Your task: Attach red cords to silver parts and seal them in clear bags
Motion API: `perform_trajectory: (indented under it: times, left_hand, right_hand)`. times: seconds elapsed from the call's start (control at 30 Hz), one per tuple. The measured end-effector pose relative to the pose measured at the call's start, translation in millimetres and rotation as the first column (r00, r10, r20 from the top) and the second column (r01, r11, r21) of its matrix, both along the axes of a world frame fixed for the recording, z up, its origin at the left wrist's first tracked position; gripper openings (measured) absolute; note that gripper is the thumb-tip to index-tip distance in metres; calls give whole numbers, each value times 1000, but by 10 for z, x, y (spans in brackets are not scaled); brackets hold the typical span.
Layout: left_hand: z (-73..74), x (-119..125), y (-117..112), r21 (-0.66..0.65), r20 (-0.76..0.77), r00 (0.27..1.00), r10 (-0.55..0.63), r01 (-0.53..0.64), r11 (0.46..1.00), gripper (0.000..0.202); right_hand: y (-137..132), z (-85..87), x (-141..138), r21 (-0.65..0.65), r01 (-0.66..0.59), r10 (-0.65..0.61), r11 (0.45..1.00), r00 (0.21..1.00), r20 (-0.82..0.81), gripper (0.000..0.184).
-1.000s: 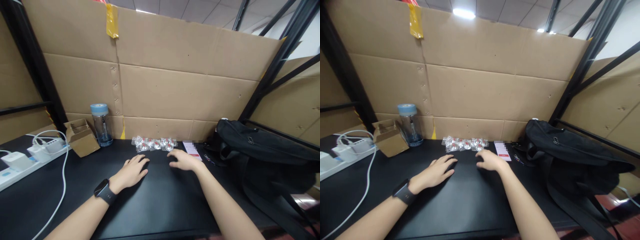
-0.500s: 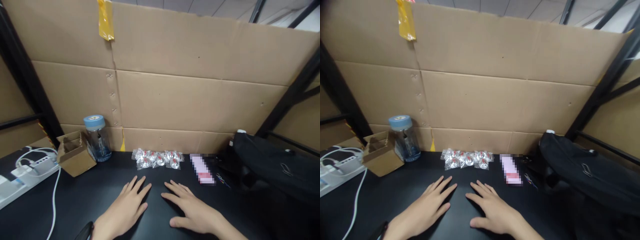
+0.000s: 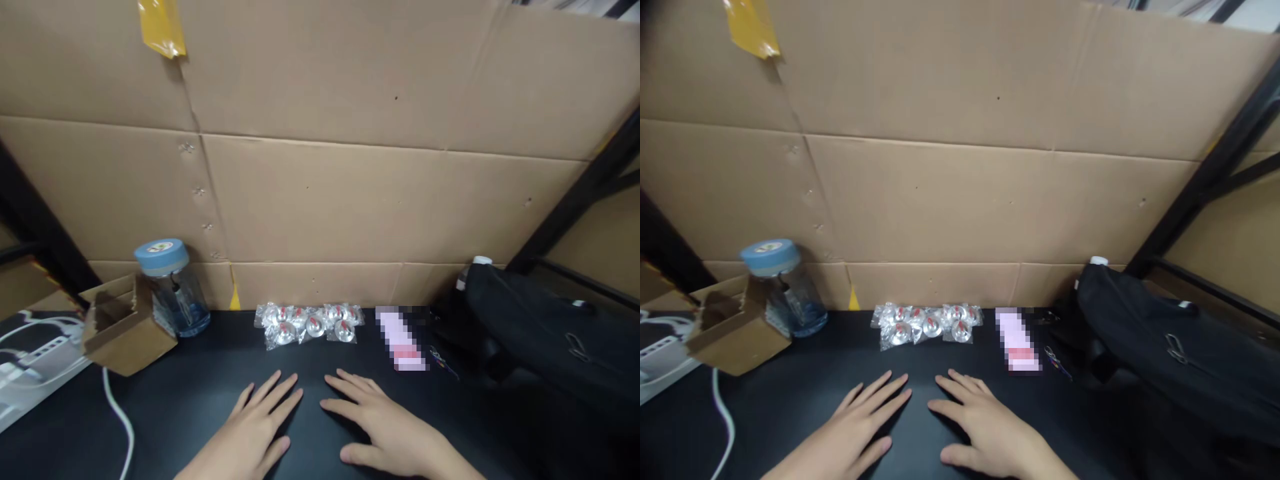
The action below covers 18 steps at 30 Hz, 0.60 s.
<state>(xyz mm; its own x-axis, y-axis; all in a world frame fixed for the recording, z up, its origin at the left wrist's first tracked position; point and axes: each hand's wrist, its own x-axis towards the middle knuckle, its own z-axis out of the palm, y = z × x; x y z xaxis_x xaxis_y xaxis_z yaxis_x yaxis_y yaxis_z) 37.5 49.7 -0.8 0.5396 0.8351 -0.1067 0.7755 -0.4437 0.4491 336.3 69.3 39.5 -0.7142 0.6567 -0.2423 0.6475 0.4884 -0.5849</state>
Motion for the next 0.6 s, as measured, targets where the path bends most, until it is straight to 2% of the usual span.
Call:
perform_trajectory:
  times: [0.13,0.23,0.47,0.53,0.6]
  left_hand:
    - [-174,35,-3,27,-38,999,16,-15,1000,68]
    - [-230,47,4,22,-73,997,16,-14,1000,69]
    - [-193,-5,35,92,-19,1000,-14,16,996,60]
    - [-169,-34,86,121,-17,999,-30,32,992,54]
    - [-157,-45,183,177,-6,1000,7,-5,984,48]
  right_hand:
    - [-54,1,-72,27,49,-49,998,998,26,72]
    - [-72,-29,-114,60,96,-97,994,995,22,70]
    - [-79,-46,-77,88,119,-116,989,993,-29,63]
    - [-89,-69,-77,106,121,-118,987,992,-33,63]
    - [-72,-131,-73,123,104,-101,987,994,-35,64]
